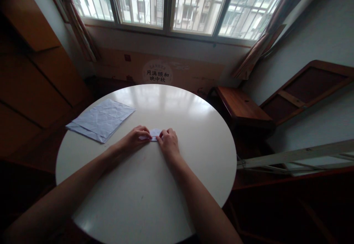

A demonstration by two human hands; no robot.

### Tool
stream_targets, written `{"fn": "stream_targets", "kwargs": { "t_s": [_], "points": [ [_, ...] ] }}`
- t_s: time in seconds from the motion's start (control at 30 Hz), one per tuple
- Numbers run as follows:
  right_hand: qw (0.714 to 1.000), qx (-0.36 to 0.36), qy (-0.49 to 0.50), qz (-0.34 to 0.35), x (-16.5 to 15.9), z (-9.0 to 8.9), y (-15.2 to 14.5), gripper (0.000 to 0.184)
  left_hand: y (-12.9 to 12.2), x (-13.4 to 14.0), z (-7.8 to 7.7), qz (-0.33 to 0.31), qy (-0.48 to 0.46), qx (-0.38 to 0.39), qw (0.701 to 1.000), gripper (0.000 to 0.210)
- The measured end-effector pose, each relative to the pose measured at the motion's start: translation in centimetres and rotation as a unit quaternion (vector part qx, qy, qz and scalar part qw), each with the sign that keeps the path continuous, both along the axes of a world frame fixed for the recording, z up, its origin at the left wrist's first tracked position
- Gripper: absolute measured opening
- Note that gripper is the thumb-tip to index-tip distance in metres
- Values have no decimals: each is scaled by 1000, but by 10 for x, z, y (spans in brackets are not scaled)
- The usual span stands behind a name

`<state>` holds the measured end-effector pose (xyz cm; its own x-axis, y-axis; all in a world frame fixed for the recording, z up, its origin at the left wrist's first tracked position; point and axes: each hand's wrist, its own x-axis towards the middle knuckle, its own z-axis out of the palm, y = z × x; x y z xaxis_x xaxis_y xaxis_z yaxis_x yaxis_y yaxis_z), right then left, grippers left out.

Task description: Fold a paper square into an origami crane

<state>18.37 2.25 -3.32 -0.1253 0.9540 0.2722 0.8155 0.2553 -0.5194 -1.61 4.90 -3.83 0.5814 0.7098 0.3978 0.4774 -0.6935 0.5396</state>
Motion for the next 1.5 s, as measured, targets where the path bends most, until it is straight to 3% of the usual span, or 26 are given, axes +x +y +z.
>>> {"fn": "stream_targets", "kwargs": {
  "t_s": [0.37,0.7,0.9,1.2,1.33,1.5],
  "points": [
    [997,6,34,63,4,-1,1,12,-5,6,5,32,25,10,999,13],
    [998,-58,-17,-29,2,4,1,34,-5,5,5,26,35,5,999,11],
    [998,-47,-26,-33,8,1,3,26,-7,3,10,12,31,-15,999,12],
    [993,-62,-39,-88,36,7,10,38,-8,2,11,7,53,-8,999,17],
    [997,-65,-34,-37,39,13,11,23,-10,0,13,18,89,13,996,30],
    [990,-78,42,109,29,15,4,23,-12,-1,14,117,128,52,983,27]
  ]
}}
